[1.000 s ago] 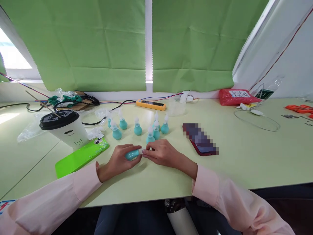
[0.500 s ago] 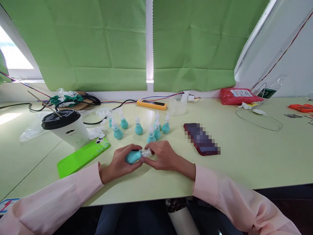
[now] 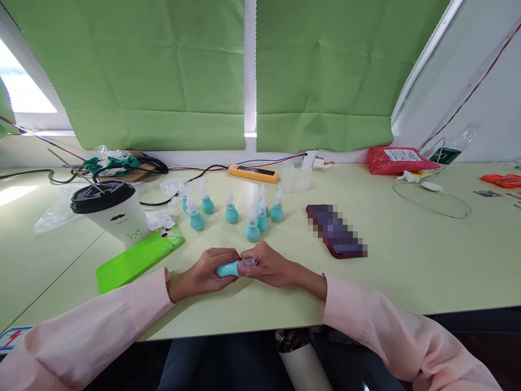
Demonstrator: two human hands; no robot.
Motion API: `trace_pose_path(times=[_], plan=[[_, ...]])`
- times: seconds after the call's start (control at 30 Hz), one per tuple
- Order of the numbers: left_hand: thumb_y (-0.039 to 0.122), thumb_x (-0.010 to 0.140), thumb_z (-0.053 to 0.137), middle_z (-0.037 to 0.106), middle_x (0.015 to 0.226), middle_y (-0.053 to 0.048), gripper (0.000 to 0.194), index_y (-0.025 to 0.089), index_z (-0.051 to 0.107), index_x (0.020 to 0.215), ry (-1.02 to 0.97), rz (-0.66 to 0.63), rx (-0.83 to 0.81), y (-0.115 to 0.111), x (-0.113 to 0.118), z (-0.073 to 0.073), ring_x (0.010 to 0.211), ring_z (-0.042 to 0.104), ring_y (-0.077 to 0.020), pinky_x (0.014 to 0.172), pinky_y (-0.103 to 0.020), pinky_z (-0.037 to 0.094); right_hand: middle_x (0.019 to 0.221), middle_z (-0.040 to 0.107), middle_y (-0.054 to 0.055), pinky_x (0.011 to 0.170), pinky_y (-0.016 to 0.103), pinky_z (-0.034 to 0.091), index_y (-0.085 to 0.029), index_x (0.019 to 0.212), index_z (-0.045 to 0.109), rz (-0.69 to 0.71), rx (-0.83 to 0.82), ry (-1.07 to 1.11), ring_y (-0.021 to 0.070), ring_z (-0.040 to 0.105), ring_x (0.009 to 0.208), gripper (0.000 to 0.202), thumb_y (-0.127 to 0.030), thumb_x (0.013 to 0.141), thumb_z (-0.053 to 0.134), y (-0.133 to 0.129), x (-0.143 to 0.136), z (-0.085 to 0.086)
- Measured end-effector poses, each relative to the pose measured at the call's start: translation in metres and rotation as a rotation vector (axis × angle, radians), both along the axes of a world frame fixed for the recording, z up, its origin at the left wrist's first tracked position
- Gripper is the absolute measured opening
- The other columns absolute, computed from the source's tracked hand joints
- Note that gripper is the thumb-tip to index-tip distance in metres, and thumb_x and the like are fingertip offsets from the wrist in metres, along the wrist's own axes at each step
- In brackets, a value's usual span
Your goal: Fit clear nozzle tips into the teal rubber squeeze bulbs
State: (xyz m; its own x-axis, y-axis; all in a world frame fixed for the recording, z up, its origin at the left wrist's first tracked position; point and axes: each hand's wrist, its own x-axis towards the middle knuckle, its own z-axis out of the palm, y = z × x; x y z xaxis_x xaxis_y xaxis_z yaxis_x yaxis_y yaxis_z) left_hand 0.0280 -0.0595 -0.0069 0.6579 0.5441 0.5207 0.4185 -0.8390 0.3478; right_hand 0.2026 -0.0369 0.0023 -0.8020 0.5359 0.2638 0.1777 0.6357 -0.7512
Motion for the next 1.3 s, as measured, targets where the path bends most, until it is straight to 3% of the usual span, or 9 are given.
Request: trace_pose_path(times=[0.13, 0.23, 0.37, 0.57, 0.7, 0.83, 1.03, 1.2, 1.3], plan=[[0.018, 0.080, 0.035, 0.055, 0.066, -0.005, 0.017, 0.015, 0.051, 0.076, 0.066, -0.095, 0.107, 0.002, -0.004, 0.006, 0.060, 0.050, -0.0115, 0.053, -0.022, 0.039, 0.048, 0.018, -0.007, 0.038, 0.020, 0.015, -0.018, 0.050, 0.026, 0.074, -0.371, 0.091, 0.0042, 0.017, 0.042, 0.043, -0.049, 0.078, 0.035, 0.003, 0.001, -0.004], [0.025, 0.082, 0.038, 0.058, 0.076, -0.007, 0.018, 0.015, 0.052, 0.089, 0.059, 0.078, 0.177, 0.011, -0.010, 0.007, 0.070, 0.053, -0.0138, 0.060, -0.024, 0.041, 0.047, 0.019, -0.007, 0.037, 0.020, 0.017, -0.018, 0.049, 0.028, 0.025, -0.511, 0.198, 0.0039, 0.017, 0.040, 0.044, -0.052, 0.077, 0.035, 0.006, 0.002, -0.007], [0.046, 0.075, 0.045, 0.059, 0.080, -0.008, 0.039, 0.015, 0.050, 0.098, 0.247, 0.441, 0.139, 0.028, -0.017, -0.002, 0.077, 0.054, -0.0211, 0.066, -0.032, 0.042, 0.046, 0.024, -0.007, 0.039, 0.020, 0.018, -0.017, 0.048, 0.033, -0.117, -0.347, 0.236, 0.0041, 0.022, 0.041, 0.041, -0.046, 0.075, 0.045, 0.008, 0.002, -0.004], [0.052, 0.069, 0.047, 0.053, 0.092, -0.011, 0.051, 0.016, 0.048, 0.106, 0.390, 0.541, 0.107, 0.031, -0.017, -0.006, 0.084, 0.049, -0.0257, 0.068, -0.037, 0.041, 0.049, 0.029, -0.007, 0.040, 0.018, 0.021, -0.016, 0.057, 0.038, -0.279, -0.163, 0.169, 0.0040, 0.024, 0.044, 0.029, -0.037, 0.067, 0.055, 0.005, -0.001, 0.000], [0.031, 0.073, 0.047, 0.050, 0.101, -0.011, 0.035, 0.016, 0.048, 0.104, 0.177, 0.490, 0.241, 0.021, -0.015, 0.003, 0.090, 0.046, -0.0238, 0.072, -0.037, 0.040, 0.051, 0.033, -0.007, 0.041, 0.018, 0.027, -0.017, 0.068, 0.044, -0.286, -0.033, 0.129, 0.0048, 0.029, 0.045, 0.019, -0.030, 0.067, 0.056, -0.001, -0.002, -0.001], [0.015, 0.072, 0.041, 0.055, 0.082, -0.008, 0.022, 0.015, 0.051, 0.092, -0.011, 0.282, 0.287, 0.014, -0.016, 0.008, 0.076, 0.048, -0.0172, 0.064, -0.031, 0.042, 0.049, 0.036, -0.007, 0.043, 0.018, 0.032, -0.016, 0.066, 0.046, -0.324, 0.141, 0.119, 0.0048, 0.033, 0.043, 0.014, -0.026, 0.067, 0.056, -0.004, -0.003, -0.002], [0.024, 0.070, 0.046, 0.056, 0.076, -0.007, 0.027, 0.015, 0.051, 0.095, -0.071, 0.144, 0.137, 0.007, -0.011, 0.011, 0.071, 0.049, -0.0168, 0.061, -0.031, 0.043, 0.043, 0.038, -0.008, 0.046, 0.018, 0.034, -0.016, 0.068, 0.051, -0.381, 0.337, 0.118, 0.0046, 0.035, 0.039, 0.014, -0.029, 0.067, 0.057, -0.003, -0.004, -0.005], [0.024, 0.075, 0.043, 0.058, 0.077, -0.006, 0.024, 0.015, 0.052, 0.095, -0.055, 0.145, 0.027, 0.006, -0.007, 0.012, 0.073, 0.049, -0.0166, 0.064, -0.030, 0.043, 0.043, 0.043, -0.006, 0.046, 0.019, 0.035, -0.016, 0.071, 0.055, -0.376, 0.397, 0.167, 0.0052, 0.037, 0.040, 0.013, -0.029, 0.069, 0.056, -0.001, -0.004, -0.007], [0.024, 0.073, 0.044, 0.058, 0.085, -0.008, 0.024, 0.014, 0.055, 0.093, 0.049, 0.269, 0.064, 0.011, -0.009, 0.009, 0.079, 0.049, -0.0191, 0.069, -0.033, 0.042, 0.045, 0.043, -0.006, 0.046, 0.020, 0.035, -0.016, 0.068, 0.052, -0.436, 0.382, 0.192, 0.0058, 0.038, 0.041, 0.013, -0.029, 0.069, 0.056, 0.001, -0.002, -0.005]])
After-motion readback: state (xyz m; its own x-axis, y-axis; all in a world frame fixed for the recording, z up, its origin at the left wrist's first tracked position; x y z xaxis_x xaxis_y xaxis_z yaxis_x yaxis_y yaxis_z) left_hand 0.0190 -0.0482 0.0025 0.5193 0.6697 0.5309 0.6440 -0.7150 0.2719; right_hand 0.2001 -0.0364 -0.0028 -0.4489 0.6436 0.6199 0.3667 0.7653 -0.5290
